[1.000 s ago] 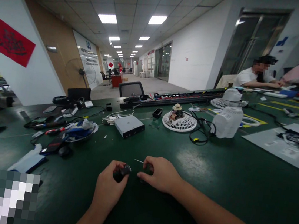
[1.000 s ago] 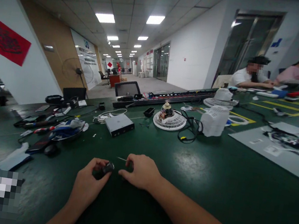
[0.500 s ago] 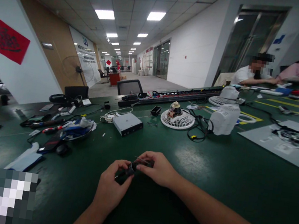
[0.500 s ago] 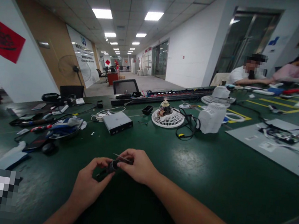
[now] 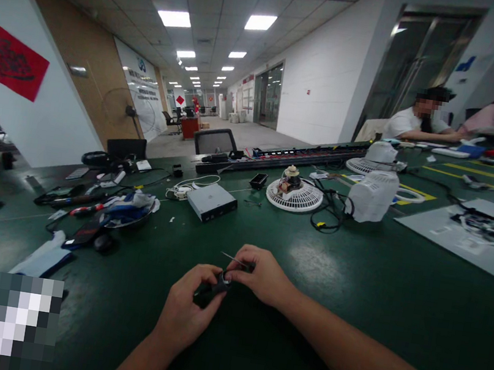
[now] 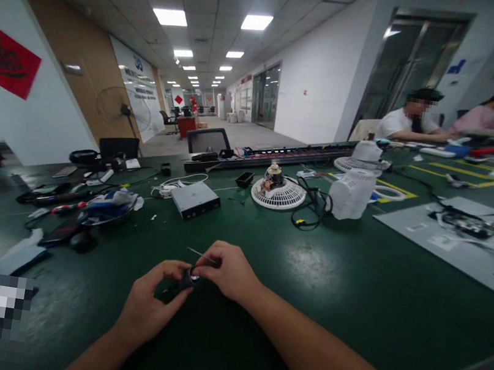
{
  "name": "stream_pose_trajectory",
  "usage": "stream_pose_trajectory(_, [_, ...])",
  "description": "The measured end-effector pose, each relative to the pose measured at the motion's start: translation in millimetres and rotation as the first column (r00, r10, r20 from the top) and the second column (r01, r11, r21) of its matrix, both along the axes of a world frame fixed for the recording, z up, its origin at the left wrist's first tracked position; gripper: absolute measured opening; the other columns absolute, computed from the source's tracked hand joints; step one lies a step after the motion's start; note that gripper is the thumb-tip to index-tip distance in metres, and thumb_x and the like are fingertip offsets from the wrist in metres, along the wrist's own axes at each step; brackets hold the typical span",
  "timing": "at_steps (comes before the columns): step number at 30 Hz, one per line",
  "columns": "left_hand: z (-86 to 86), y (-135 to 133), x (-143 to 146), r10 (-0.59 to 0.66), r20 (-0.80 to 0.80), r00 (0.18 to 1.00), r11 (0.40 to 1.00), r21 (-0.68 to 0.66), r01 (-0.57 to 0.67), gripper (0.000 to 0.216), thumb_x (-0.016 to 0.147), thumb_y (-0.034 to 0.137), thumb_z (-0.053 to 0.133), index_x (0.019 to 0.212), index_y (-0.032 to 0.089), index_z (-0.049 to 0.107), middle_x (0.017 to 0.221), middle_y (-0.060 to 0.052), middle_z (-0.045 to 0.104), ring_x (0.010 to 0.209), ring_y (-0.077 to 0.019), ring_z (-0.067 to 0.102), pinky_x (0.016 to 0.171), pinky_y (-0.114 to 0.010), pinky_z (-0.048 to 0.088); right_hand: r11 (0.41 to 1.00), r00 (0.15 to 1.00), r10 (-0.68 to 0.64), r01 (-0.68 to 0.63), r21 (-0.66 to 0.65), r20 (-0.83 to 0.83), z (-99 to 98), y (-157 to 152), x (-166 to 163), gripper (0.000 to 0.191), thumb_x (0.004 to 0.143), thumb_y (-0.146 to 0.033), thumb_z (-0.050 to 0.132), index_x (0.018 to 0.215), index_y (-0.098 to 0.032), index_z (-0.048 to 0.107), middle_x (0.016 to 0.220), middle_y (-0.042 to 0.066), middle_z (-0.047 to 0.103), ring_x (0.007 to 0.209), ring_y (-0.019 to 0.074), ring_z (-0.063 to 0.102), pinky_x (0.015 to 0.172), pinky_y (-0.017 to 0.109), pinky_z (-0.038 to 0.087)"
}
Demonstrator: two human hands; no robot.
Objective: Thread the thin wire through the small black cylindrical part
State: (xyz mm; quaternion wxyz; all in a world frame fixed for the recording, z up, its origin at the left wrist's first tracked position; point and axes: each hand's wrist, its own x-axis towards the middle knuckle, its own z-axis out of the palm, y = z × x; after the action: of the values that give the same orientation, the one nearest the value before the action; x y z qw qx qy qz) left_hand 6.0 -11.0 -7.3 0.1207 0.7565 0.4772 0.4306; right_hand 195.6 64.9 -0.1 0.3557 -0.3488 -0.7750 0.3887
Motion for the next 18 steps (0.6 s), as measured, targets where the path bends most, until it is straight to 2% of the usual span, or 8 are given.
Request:
stream_pose_trajectory(3, [-1.9, 0.2, -0.3, -0.016, 0.013, 1.0, 1.0, 0.013, 0.016, 0.013, 0.081, 0.014, 0.063, 0.085, 0.021, 0.054, 0.103, -0.005, 0.066, 0.098, -0.0197, 0.065, 0.084, -0.035, 0.053, 0.998, 1.0, -0.021, 0.022, -0.06, 0.023, 1.1, -1.5, -0.5, 0.013, 0.071, -0.028, 0.076, 0.077, -0.017, 0.072, 0.068, -0.001, 0.062, 0.063, 0.0123, 0.054, 0.057, 0.024, 0.04])
stream_pose_trajectory(5, [-2.7, 0.5, -0.2, -0.021, 0.014, 1.0, 1.0, 0.008, 0.021, 0.013, 0.081, 0.013, 0.062, 0.086, 0.021, 0.054, 0.105, -0.005, 0.065, 0.099, -0.0195, 0.064, 0.084, -0.035, 0.053, 0.997, 0.999, -0.007, 0.009, -0.073, 0.038, 2.4, -2.2, -0.3, 0.012, 0.073, -0.028, 0.075, 0.075, -0.017, 0.072, 0.066, -0.002, 0.062, 0.062, 0.0123, 0.054, 0.058, 0.024, 0.04])
stream_pose_trajectory(10, [-3.3, -0.1, -0.6, -0.028, 0.016, 0.999, 0.999, 0.026, 0.028, 0.014, 0.082, 0.012, 0.061, 0.087, 0.021, 0.053, 0.106, -0.006, 0.063, 0.098, -0.0193, 0.064, 0.083, -0.034, 0.053, 0.99, 0.99, 0.139, -0.138, 0.032, -0.006, 4.3, 0.7, 2.5, 0.008, 0.078, -0.024, 0.071, 0.082, -0.019, 0.075, 0.076, -0.001, 0.06, 0.073, 0.0126, 0.058, 0.067, 0.024, 0.043])
stream_pose_trajectory(13, [-4.8, 0.1, -2.5, -0.043, -0.003, 0.999, 0.998, 0.045, 0.043, 0.014, 0.082, 0.011, 0.06, 0.088, 0.021, 0.053, 0.107, -0.006, 0.063, 0.099, -0.0199, 0.064, 0.084, -0.035, 0.053, 0.981, 0.98, 0.192, -0.19, 0.051, -0.043, 2.6, 3.2, 4.2, 0.007, 0.078, -0.021, 0.071, 0.083, -0.019, 0.075, 0.08, 0.0, 0.06, 0.075, 0.0124, 0.059, 0.069, 0.023, 0.045])
stream_pose_trajectory(15, [-6.2, 0.8, -4.1, -0.062, -0.028, 0.998, 0.997, 0.044, 0.064, 0.013, 0.083, 0.011, 0.059, 0.089, 0.021, 0.053, 0.108, -0.007, 0.063, 0.102, -0.0203, 0.063, 0.086, -0.036, 0.053, 0.983, 0.984, 0.174, -0.172, 0.06, -0.026, 0.7, 4.1, 4.4, 0.006, 0.076, -0.02, 0.073, 0.081, -0.018, 0.074, 0.08, 0.0, 0.061, 0.074, 0.0124, 0.059, 0.067, 0.023, 0.045])
stream_pose_trajectory(18, [-7.4, 1.6, -5.7, -0.058, -0.036, 0.998, 0.997, 0.043, 0.059, 0.013, 0.083, 0.01, 0.058, 0.089, 0.022, 0.054, 0.11, -0.006, 0.062, 0.104, -0.0202, 0.062, 0.087, -0.036, 0.053, 0.997, 0.996, 0.077, -0.078, 0.026, 0.045, -1.4, 4.1, 3.2, 0.011, 0.074, -0.026, 0.074, 0.079, -0.017, 0.072, 0.075, 0.0, 0.063, 0.068, 0.0122, 0.057, 0.061, 0.023, 0.042])
